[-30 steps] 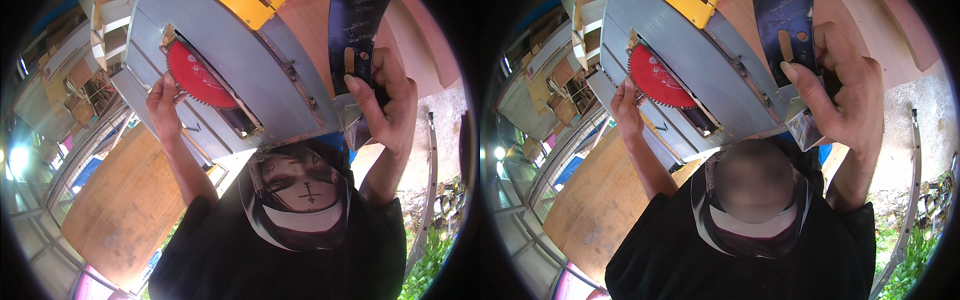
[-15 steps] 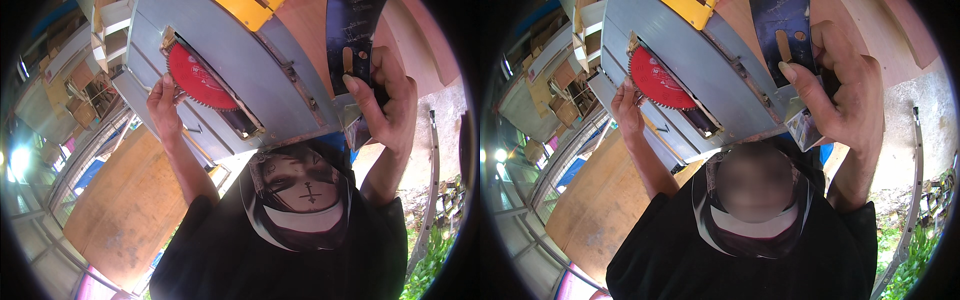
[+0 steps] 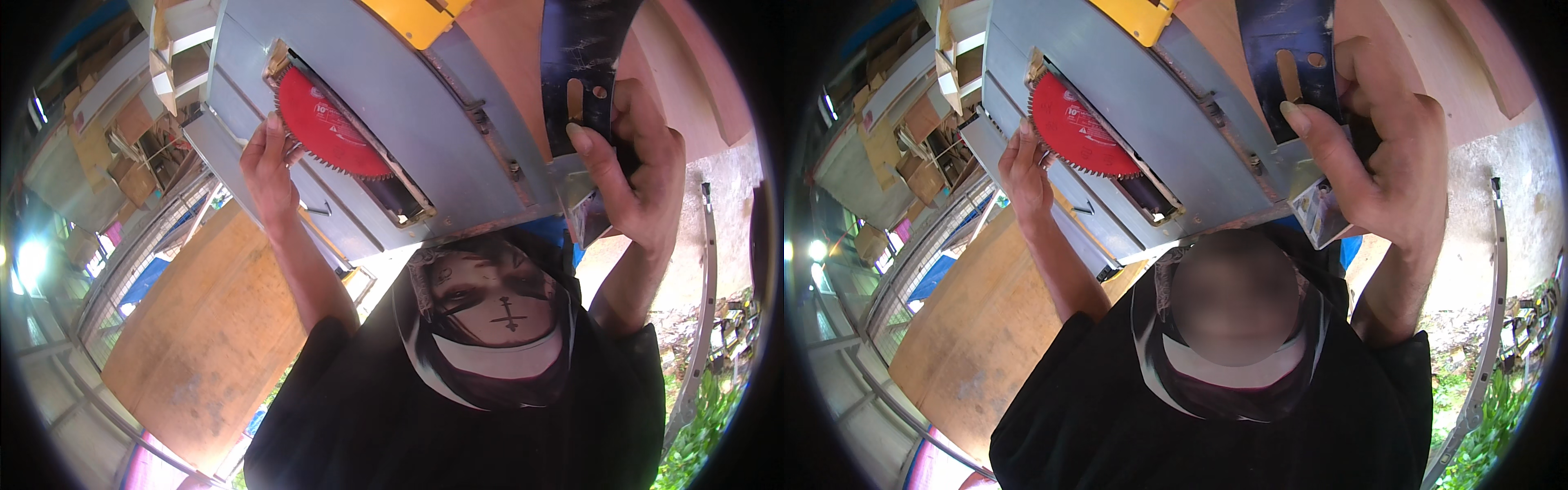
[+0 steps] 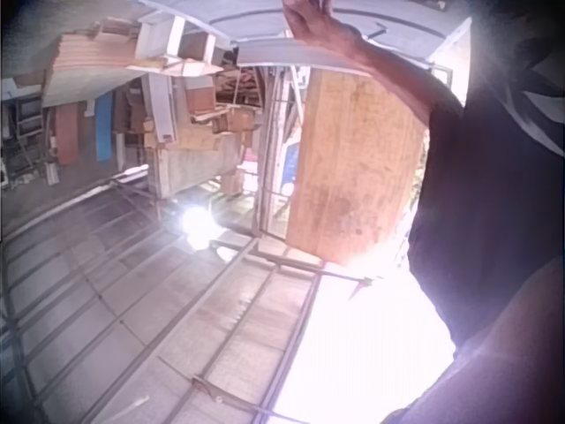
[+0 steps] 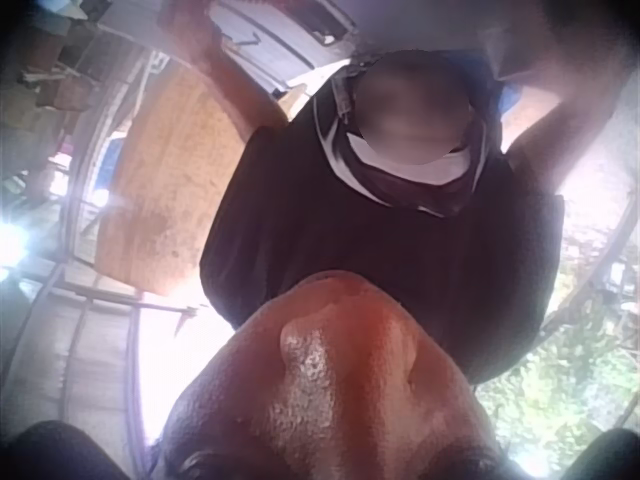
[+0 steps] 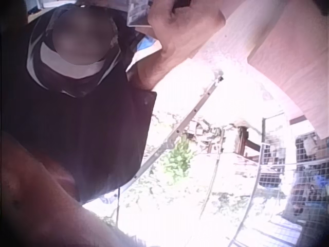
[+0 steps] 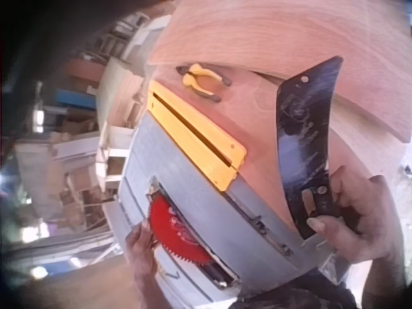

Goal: The person removes a riving knife from a table saw and then handles an angle grinder at a workbench.

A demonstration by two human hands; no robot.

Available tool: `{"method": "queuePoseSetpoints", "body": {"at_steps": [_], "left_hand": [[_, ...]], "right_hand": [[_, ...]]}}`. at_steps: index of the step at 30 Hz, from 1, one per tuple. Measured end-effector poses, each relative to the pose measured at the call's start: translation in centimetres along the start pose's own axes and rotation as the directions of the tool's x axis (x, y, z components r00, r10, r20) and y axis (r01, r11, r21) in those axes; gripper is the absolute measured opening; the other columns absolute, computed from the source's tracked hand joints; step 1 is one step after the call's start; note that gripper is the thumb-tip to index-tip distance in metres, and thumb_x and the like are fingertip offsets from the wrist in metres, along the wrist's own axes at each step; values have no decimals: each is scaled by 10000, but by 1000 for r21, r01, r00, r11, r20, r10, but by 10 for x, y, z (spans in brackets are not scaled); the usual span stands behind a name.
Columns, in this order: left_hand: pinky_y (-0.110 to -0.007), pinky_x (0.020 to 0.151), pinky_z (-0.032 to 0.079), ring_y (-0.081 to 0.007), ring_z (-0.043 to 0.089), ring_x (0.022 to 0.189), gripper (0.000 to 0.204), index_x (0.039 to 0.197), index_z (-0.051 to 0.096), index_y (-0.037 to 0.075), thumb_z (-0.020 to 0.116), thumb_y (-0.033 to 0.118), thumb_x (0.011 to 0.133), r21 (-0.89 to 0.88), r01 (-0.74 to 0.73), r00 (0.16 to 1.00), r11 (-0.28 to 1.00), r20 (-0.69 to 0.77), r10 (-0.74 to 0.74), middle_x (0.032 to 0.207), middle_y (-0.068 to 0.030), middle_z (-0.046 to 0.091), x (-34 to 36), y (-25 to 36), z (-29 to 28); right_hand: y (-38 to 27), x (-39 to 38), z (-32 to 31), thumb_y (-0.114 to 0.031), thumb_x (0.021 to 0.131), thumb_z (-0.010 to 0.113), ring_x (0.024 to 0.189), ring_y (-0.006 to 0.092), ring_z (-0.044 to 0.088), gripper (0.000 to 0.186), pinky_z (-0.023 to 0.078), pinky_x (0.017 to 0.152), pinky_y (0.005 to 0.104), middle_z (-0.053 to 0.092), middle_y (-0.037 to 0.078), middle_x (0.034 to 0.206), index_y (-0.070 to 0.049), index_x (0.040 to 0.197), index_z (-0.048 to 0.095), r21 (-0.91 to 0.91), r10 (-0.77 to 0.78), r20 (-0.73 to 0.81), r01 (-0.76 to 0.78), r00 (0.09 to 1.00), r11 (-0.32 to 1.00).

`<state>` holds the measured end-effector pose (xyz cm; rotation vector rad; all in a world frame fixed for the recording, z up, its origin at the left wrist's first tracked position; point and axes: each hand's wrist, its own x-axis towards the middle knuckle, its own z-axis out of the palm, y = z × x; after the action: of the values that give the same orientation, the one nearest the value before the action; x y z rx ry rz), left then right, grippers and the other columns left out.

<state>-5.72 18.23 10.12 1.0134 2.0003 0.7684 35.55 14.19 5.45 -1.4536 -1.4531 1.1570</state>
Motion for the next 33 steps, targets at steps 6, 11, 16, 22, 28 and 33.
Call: {"method": "queuePoseSetpoints", "body": {"at_steps": [6, 11, 16, 22, 28, 33], "left_hand": [[-248, 731, 540, -95, 702, 827, 422, 1169, 747, -5, 690, 401, 1067, 7, -8, 999, 1000, 41, 7, 975, -38, 776, 24, -9, -10], [-253, 722, 551, -97, 705, 818, 428, 1163, 748, -8, 701, 404, 1059, -17, -35, 999, 999, 32, 35, 966, -39, 776, 30, -13, -9], [-224, 626, 469, -59, 648, 741, 341, 1128, 736, 30, 702, 364, 1068, -58, -17, 1000, 998, 18, 19, 926, 1, 754, 37, -4, 2], [-256, 714, 554, -106, 709, 821, 441, 1174, 733, -16, 681, 410, 1072, 26, -81, 994, 996, -75, 82, 980, -51, 773, 35, -13, 2], [-261, 707, 523, -122, 707, 807, 495, 1108, 745, 5, 688, 493, 1045, 19, -81, 989, 997, -120, 82, 943, -56, 768, -10, -11, 1], [-235, 636, 438, -101, 648, 736, 401, 1011, 748, 28, 768, 428, 1003, 192, -95, 993, 977, 83, 80, 852, -34, 729, -51, -19, -13]], "right_hand": [[-6, 0, -3, -117, 960, 746, 565, 76, 531, 174, 370, 556, 242, 612, 34, 643, -24, 1017, 610, 24, -11, 22, 11, 1000, 1000], [0, 1, 0, -113, 982, 728, 584, 52, 478, 154, 338, 557, 235, 581, 9, 643, -28, 1019, 605, 24, -19, 48, 17, 999, 1000], [6, -2, 0, -121, 995, 721, 604, 49, 480, 158, 334, 567, 233, 572, -4, 661, -29, 1034, 598, 14, -42, 37, 41, 998, 999], [5, -2, 2, -178, 1025, 700, 618, 49, 477, 178, 343, 589, 237, 560, -16, 674, -30, 1065, 610, 33, 6, 55, -8, 998, 999], [10, -2, -4, -219, 1037, 696, 625, 59, 480, 204, 357, 611, 250, 579, -13, 709, -37, 1091, 623, -49, 9, 100, -4, 995, 999], [9, -5, 7, -208, 1040, 699, 656, 59, 501, 199, 373, 633, 255, 598, -7, 730, -36, 1108, 626, 54, 22, 29, -24, 999, 998]]}}
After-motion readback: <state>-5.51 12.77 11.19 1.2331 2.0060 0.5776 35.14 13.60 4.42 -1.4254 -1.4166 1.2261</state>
